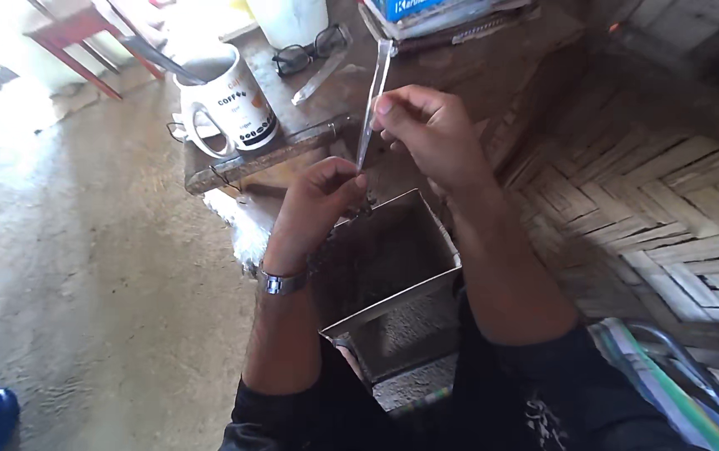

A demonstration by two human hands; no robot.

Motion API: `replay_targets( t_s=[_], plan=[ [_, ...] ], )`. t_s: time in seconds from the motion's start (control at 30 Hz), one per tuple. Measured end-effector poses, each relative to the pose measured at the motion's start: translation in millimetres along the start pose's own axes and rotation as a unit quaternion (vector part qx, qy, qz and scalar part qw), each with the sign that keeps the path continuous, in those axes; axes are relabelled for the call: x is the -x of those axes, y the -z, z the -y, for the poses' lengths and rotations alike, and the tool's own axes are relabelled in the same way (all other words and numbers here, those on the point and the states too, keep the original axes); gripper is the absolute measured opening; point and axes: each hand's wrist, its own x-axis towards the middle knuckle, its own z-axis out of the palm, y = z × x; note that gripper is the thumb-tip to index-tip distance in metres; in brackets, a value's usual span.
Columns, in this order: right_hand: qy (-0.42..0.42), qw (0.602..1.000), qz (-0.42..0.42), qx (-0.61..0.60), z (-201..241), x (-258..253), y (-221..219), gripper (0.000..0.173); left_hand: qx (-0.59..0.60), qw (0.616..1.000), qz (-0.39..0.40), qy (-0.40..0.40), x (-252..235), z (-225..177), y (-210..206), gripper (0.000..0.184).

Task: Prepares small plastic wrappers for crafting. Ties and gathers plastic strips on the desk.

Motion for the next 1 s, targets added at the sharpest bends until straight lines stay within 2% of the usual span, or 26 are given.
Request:
replay_targets(
  t_s=[0.1,0.2,0.27,0.33,0.43,0.5,0.87,1.0],
  plan=[
    [0.028,0.998,-0.024,-0.055,-3.9,0.2,-7.6,0.020,-0.020,0.999,0.028,0.001,2.1,-0.3,2.1,0.016],
    [0.015,0.997,-0.016,-0.075,-1.4,2.0,-10.4,0.018,-0.046,0.998,0.044,0.008,2.3,-0.8,2.9,0.021],
    [0.010,0.998,-0.002,-0.069,-0.7,3.5,-11.7,0.017,-0.063,0.998,0.015,-0.001,1.6,-3.7,1.6,0.029],
    [0.015,0.998,0.017,-0.053,-0.5,4.9,-13.7,0.016,-0.052,0.997,-0.052,-0.034,-0.4,-7.1,0.0,0.031],
    [0.043,0.997,0.059,-0.018,0.1,7.3,-17.9,0.014,-0.013,0.985,-0.140,-0.100,-1.4,-11.0,0.9,0.030],
    [0.063,0.995,0.079,0.016,1.1,9.1,-20.6,0.013,-0.004,0.977,-0.167,-0.132,-0.9,-13.3,2.4,0.029],
    [0.109,0.975,0.163,0.101,3.8,13.7,-25.6,0.016,0.006,0.971,-0.186,-0.151,2.9,-15.1,8.4,0.019],
    [0.110,0.976,0.151,0.112,3.0,14.2,-27.2,0.017,0.008,0.970,-0.190,-0.148,3.4,-15.8,9.5,0.018]
  ],
)
